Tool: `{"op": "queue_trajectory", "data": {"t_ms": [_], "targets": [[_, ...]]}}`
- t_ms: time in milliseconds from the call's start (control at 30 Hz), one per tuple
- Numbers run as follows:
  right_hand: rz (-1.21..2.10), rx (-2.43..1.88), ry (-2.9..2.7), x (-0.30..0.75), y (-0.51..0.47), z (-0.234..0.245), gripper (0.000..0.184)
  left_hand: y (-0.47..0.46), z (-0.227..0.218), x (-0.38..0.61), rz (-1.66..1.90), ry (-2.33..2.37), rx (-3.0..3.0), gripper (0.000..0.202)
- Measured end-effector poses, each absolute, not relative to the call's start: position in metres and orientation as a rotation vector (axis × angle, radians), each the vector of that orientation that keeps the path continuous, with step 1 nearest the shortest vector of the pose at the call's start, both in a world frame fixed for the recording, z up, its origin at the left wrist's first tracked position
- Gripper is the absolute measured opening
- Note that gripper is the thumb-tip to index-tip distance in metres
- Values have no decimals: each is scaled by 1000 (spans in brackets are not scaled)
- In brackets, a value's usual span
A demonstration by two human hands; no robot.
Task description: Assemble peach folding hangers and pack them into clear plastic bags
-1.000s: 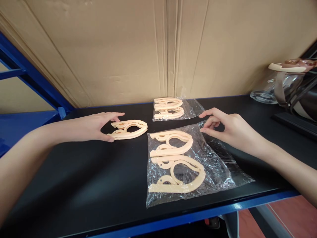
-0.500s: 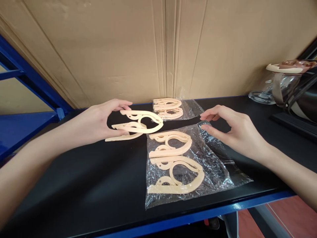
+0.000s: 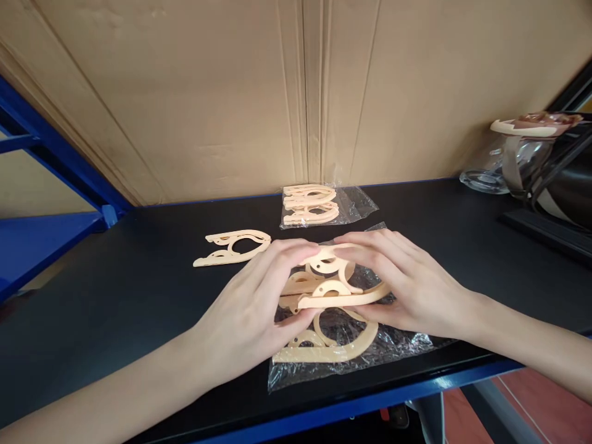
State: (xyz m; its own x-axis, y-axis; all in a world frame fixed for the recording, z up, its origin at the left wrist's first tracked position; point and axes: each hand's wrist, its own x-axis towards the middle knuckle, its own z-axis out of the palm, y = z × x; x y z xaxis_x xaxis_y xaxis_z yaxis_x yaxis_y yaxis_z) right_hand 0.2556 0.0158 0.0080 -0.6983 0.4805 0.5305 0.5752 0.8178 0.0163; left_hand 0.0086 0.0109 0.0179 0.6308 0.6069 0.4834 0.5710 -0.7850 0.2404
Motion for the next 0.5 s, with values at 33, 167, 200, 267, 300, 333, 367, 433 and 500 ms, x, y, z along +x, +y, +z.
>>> {"op": "queue_trajectory", "data": {"t_ms": [33,167,200,267,300,333,367,433,500], "targets": [[-226,-793,-2474,257,16,9,61,10,19,8,850,1019,2762,57],[-153,-1048,-2450,281,27,23,68,12,28,-1,714,1055,2693,75],[-115,-1138,-2450,292,32,27,68,14,32,-5,620,1048,2697,73],[-12,-1280,-2444,316,41,34,70,18,39,-14,350,1020,2695,72],[43,-1349,-2452,328,45,37,69,20,41,-18,214,998,2676,74],[109,-1431,-2489,338,48,39,67,23,43,-22,94,973,2647,78],[157,-1511,-2517,346,50,40,65,25,44,-25,7,946,2615,82],[275,-1589,-2594,356,51,41,63,28,44,-29,-100,907,2561,87],[402,-1591,-2675,356,48,42,62,30,41,-29,-142,898,2533,85]]}}
